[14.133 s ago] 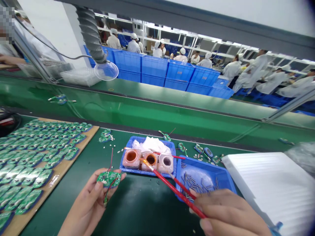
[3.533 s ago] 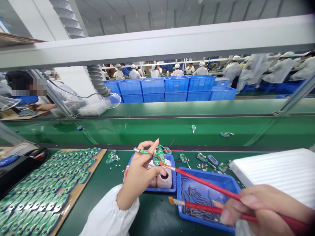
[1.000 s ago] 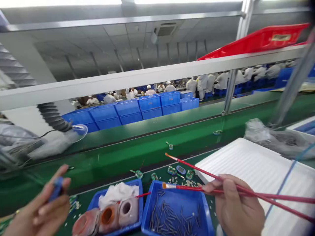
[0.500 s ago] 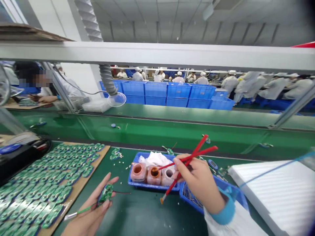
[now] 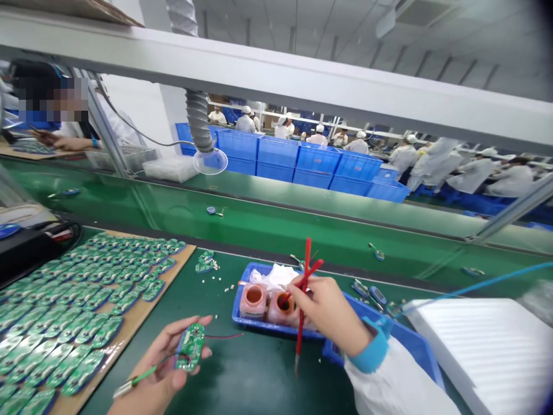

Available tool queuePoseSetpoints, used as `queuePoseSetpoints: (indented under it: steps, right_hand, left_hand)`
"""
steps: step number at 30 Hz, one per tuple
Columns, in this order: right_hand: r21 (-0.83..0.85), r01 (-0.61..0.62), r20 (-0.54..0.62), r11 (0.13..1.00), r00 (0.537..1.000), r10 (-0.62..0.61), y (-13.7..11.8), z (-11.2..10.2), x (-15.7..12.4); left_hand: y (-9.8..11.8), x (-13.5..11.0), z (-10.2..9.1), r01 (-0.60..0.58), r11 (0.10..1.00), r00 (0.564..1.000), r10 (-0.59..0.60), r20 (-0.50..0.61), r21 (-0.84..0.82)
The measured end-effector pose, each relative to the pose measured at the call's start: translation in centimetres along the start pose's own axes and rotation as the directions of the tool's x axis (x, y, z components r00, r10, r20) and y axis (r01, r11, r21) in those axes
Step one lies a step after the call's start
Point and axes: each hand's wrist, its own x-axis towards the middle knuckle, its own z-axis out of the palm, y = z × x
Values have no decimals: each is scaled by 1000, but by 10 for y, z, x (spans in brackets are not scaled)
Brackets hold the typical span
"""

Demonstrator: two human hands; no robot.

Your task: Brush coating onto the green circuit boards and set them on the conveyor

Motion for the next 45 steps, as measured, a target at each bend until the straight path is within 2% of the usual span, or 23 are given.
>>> queuePoseSetpoints:
  steps: [7,12,15,20,24,29,34,38,40,43,45]
  right_hand:
    - [-33,143,-44,989,989,-144,-32,-27,-33]
    - [-177,232,-104,956,962,-253,-40,-33,-49]
    - [-167,254,-58,953,962,-266,-42,-35,-52]
    - [-197,193,-112,961,969,-218,-39,-41,-61]
    - [-153,179,-6,972,983,-182,-41,-48,-67]
    - [-199,148,-106,969,979,-172,-43,-50,-67]
    - [-176,147,-39,973,987,-156,-41,-52,-66]
    - [-196,184,-192,963,956,-222,-35,-53,-64]
    - [-163,160,-255,974,946,-198,-31,-52,-65]
    - [-145,114,-223,983,964,-144,-27,-53,-67]
    - [-190,108,-244,976,957,-154,-25,-55,-66]
  left_hand:
    - [2,5,6,-18,999,1000,19,6,-40]
    - [7,6,14,-18,997,1000,17,-7,-72]
    - [9,4,19,-19,996,1000,18,-9,-84]
    - [13,1,26,17,996,1000,-19,-24,-91]
    - [11,-1,27,18,994,999,-21,-28,-109]
    - [8,-7,32,-19,988,1000,19,-1,-150]
    - [10,-10,39,13,984,997,1,78,-178]
    - [7,-6,46,41,970,982,5,189,-239]
    - [5,-5,52,36,964,973,26,228,-264]
    - [7,-5,63,38,953,953,56,299,-299]
    - [8,-6,69,44,950,938,68,340,-310]
